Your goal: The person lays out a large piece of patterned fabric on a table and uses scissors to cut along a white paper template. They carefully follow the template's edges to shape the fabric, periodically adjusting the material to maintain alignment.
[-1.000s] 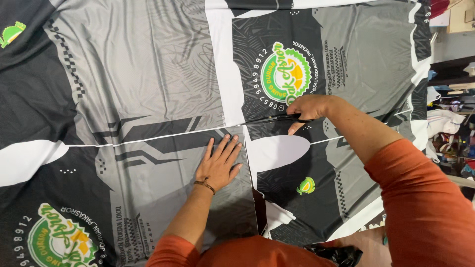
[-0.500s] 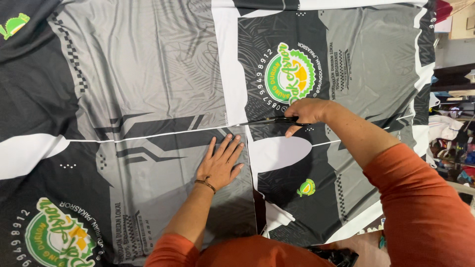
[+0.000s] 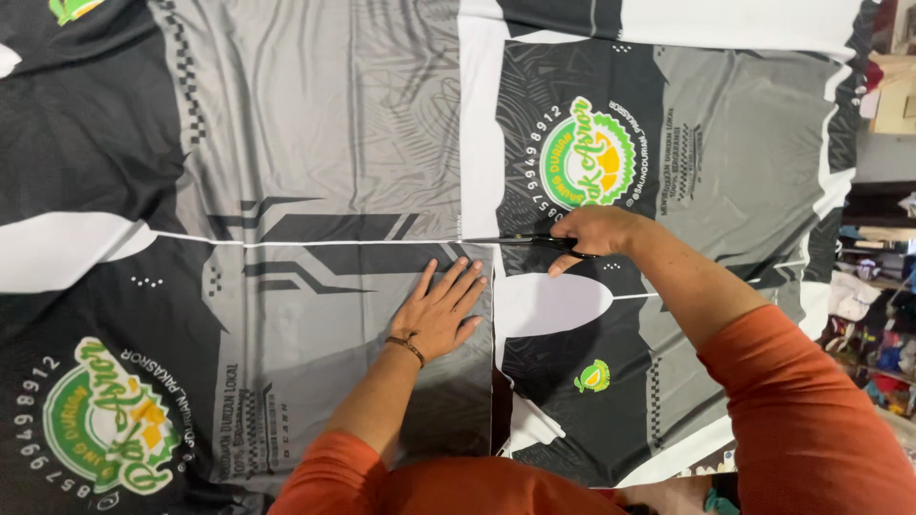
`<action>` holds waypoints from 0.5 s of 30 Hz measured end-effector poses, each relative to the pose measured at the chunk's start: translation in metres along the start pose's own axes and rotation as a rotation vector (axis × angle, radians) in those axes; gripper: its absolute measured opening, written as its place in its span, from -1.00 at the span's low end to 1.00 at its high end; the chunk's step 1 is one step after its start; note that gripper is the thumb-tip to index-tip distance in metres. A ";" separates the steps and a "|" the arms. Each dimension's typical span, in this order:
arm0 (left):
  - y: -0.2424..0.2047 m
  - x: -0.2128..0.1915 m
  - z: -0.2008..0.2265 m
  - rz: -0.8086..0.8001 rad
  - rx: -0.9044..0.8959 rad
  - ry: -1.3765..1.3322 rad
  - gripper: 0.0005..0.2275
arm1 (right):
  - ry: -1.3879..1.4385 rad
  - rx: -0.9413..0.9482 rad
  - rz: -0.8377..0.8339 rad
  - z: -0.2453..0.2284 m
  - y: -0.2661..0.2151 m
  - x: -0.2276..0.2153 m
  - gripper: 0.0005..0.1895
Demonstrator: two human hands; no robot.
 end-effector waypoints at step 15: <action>-0.002 -0.003 0.000 0.040 -0.009 -0.028 -0.49 | -0.034 -0.031 -0.051 -0.059 -0.002 -0.009 -0.42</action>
Point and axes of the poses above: each hand's wrist, its own y-axis towards the middle knuckle, its own x-axis out of the palm, z = x × y, the point moved 10 cm from there along y, towards the middle knuckle, and after that the axes turned 4 degrees about -x, right-handed, at the moved point
